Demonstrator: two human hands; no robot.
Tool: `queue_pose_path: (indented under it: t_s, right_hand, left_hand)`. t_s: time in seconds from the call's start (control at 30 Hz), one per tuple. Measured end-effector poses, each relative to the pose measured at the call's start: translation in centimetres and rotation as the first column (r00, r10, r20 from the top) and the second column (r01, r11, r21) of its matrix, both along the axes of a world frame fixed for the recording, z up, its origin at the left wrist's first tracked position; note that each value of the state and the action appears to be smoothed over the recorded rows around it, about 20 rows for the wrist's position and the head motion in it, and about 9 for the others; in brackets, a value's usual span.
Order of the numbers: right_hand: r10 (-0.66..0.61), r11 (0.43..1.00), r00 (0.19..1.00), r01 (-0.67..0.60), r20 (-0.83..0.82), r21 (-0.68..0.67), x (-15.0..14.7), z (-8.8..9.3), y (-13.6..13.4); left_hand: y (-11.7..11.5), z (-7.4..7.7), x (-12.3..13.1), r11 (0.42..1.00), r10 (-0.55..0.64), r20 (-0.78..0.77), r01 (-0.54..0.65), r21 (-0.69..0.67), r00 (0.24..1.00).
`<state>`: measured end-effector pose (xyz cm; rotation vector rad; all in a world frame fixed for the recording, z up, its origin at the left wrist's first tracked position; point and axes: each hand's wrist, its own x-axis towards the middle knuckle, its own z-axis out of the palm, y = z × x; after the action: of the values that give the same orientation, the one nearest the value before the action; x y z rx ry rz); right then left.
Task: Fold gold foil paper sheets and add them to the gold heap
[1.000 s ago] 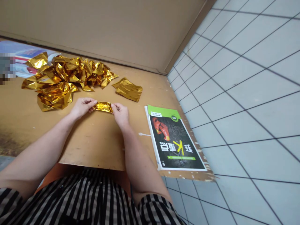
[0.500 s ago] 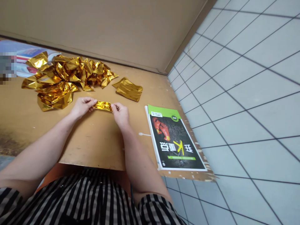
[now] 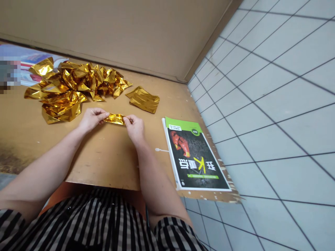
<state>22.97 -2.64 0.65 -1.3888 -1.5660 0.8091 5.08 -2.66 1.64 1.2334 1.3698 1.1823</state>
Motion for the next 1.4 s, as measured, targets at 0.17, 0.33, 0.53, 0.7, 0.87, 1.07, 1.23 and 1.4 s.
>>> queue_pose_path:
  t_s: [0.17,0.33,0.53,0.7,0.87,1.07,1.23,1.4]
  right_hand:
    - [-0.003,1.000,1.000,0.003,-0.002,0.000,0.2,0.1,0.0]
    - [0.005,1.000,1.000,-0.004,-0.005,0.005,0.3,0.1,0.1]
    - [-0.011,1.000,1.000,0.011,0.018,-0.006,0.4,0.0,0.3]
    - [-0.018,1.000,0.997,0.019,0.073,-0.015,0.2,-0.2,0.3]
    - [-0.014,1.000,0.992,0.014,0.127,0.000,0.0,-0.4,0.2]
    - [0.004,1.000,0.987,-0.005,0.163,0.001,-0.1,-0.3,0.1]
    - [0.014,1.000,0.986,-0.013,0.168,-0.005,-0.1,-0.4,0.2]
    - [0.025,1.000,0.987,-0.026,0.158,0.004,-0.1,-0.9,0.3]
  left_hand:
    - [0.0,0.0,-0.2,1.000,-0.021,0.002,0.021,0.010,1.000]
    - [0.2,-0.1,-0.5,0.999,-0.048,0.014,0.048,-0.025,0.999]
    - [0.2,-0.1,-0.5,0.999,-0.024,-0.017,0.023,-0.041,1.000]
    - [0.3,-0.6,-0.4,0.999,-0.017,-0.051,0.019,0.030,0.999]
    - [0.5,-1.0,-0.3,0.998,-0.011,-0.059,0.015,0.063,0.998]
    - [0.4,-0.9,-0.3,0.995,-0.009,-0.044,0.013,0.094,0.999]
    - [0.6,-1.2,-0.4,0.994,-0.017,-0.038,0.022,0.109,0.999]
    - [0.7,-1.4,-0.5,0.994,-0.025,-0.043,0.029,0.102,0.999]
